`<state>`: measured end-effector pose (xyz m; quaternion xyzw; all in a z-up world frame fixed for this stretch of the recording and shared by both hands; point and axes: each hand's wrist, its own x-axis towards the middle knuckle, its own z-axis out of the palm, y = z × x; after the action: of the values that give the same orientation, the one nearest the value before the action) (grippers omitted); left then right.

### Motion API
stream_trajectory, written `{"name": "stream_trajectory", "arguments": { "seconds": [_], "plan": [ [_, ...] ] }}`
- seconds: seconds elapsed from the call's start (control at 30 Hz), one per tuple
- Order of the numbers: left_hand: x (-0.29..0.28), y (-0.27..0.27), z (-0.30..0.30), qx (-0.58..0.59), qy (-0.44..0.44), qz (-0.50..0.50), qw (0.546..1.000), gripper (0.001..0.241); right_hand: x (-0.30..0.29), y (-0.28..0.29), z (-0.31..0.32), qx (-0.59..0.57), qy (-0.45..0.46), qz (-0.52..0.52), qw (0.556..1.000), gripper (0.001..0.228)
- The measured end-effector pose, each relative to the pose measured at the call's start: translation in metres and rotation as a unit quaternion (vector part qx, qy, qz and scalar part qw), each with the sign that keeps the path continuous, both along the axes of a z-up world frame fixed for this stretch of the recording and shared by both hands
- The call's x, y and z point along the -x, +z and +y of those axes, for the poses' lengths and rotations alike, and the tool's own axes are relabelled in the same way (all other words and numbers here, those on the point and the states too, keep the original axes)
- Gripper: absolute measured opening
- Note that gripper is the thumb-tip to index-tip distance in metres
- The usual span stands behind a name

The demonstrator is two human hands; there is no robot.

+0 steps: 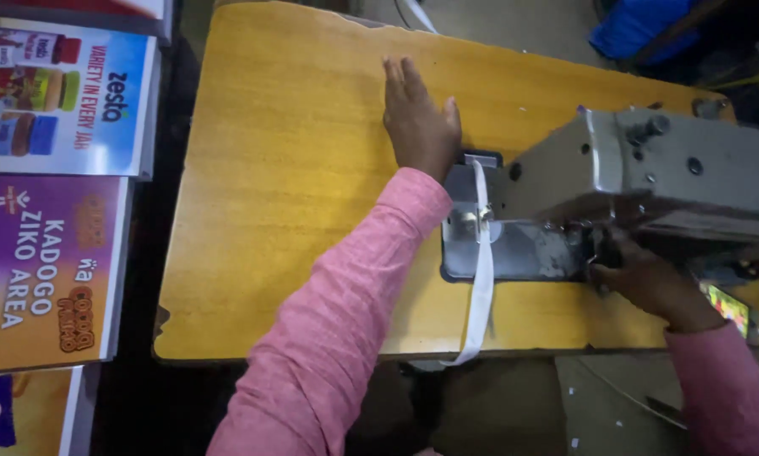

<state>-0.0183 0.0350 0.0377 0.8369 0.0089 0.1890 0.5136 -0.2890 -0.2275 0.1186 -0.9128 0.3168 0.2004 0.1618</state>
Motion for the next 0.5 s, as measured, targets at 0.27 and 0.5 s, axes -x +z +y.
{"name": "stream_trajectory", "arguments": {
  "seconds": [0.27,0.5],
  "plan": [
    [0.062,0.02,0.011,-0.291,-0.101,-0.073,0.949,0.031,0.11,-0.035,0.031,0.188,0.239,-0.372,0.877,0.033],
    [0.239,0.053,0.067,-0.253,-0.304,0.054,0.917,0.038,0.177,-0.021,0.107,-0.052,0.057,-0.264,0.961,0.037]
  ]
}}
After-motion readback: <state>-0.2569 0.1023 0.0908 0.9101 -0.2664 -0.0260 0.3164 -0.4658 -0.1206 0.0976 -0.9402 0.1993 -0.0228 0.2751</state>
